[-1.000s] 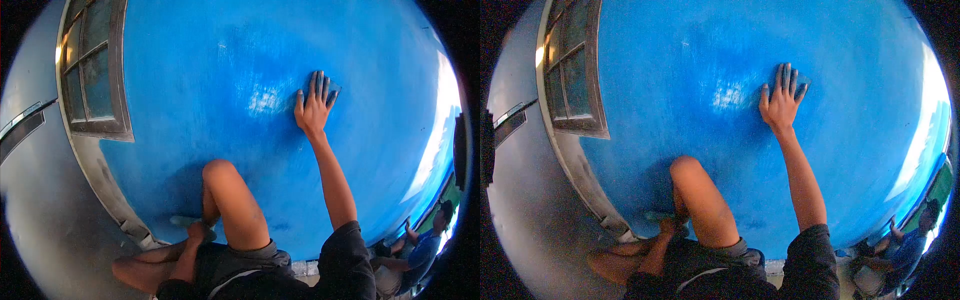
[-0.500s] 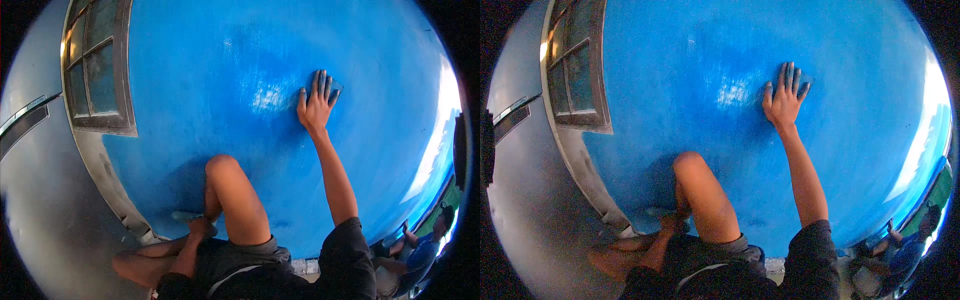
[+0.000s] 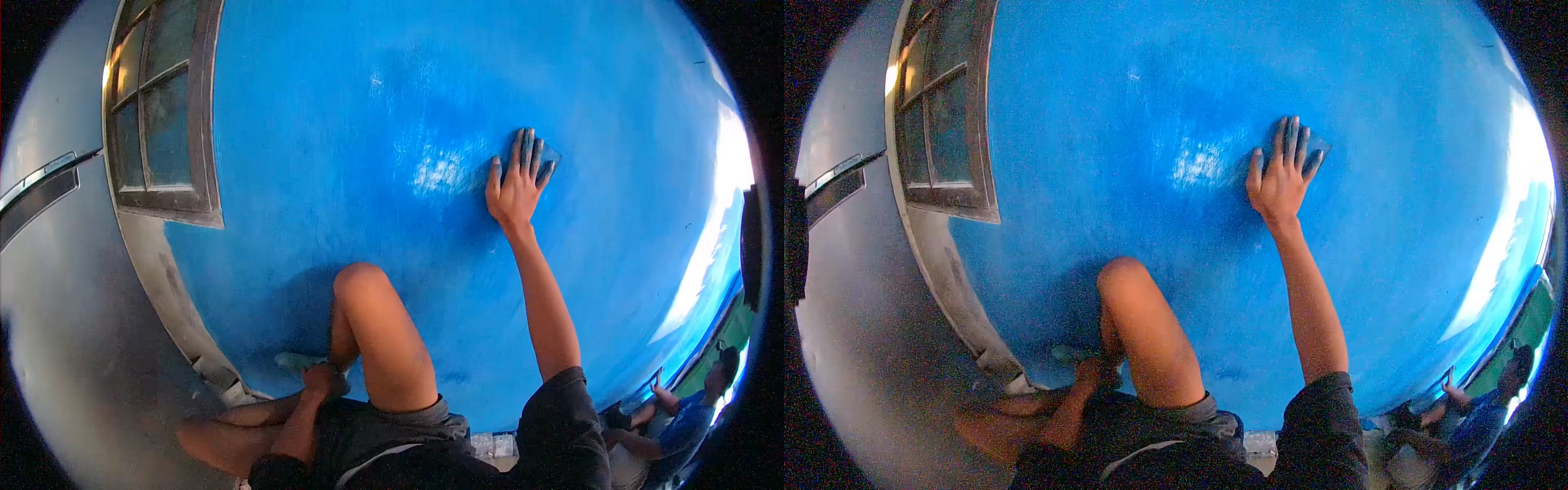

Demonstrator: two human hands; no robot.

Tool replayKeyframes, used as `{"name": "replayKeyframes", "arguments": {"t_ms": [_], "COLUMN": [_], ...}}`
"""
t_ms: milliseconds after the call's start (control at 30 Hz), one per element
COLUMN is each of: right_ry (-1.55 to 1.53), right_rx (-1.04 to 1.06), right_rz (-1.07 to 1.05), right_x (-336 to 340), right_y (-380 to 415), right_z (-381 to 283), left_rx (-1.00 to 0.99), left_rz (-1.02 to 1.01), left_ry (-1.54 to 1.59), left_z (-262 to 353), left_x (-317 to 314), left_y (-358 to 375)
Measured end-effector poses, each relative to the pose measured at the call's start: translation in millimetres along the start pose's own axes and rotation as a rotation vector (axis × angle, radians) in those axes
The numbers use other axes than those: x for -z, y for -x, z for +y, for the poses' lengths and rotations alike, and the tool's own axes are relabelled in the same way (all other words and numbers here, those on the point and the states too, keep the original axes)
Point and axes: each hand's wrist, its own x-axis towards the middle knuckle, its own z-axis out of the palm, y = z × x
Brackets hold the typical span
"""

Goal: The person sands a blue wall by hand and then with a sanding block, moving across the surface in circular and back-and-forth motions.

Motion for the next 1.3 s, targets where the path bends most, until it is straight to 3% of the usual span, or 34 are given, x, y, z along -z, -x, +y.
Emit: {"name": "replayKeyframes", "arguments": {"t_ms": [67,233,333,400,500,633,733,800,900,967,1033,1200,1300], "right_ry": [-0.005,0.015,0.011,-0.004,-0.013,0.008,-0.001,0.007,0.011,0.003,-0.007,0.003,0.004], "right_rx": [0.003,0.001,-0.025,-0.016,0.001,-0.013,-0.014,-0.004,0.001,-0.001,0.008,0.001,-0.002], "right_rz": [0.009,0.018,-0.010,-0.011,0.014,0.008,0.011,0.017,0.024,0.008,0.026,0.021,0.012], "right_x": [0,-3,-2,-1,-3,-3,-2,-6,-5,-4,-5,-6,-5], "right_y": [0,0,0,1,2,0,1,4,1,2,2,0,5], "right_z": [1,1,0,1,2,1,0,2,3,2,3,1,2], "left_rx": [-0.027,0.013,0.030,-0.083,0.002,0.029,0.062,0.117,0.131,0.161,0.188,0.160,0.096], "left_rz": [0.028,0.019,0.150,0.194,0.226,0.247,0.075,0.193,0.270,0.275,0.287,0.258,0.208], "left_ry": [-0.021,-0.064,-0.061,-0.015,-0.047,-0.022,0.019,-0.028,0.129,0.193,0.259,0.053,0.055], "left_z": [-20,-7,-19,-33,-13,-30,-33,-35,-8,-16,-30,-58,-23], "left_x": [-31,-27,-37,-45,-15,-30,-27,-27,48,55,49,-5,31], "left_y": [-16,-23,-20,-22,-5,-19,-21,-22,5,3,-2,-23,3]}}
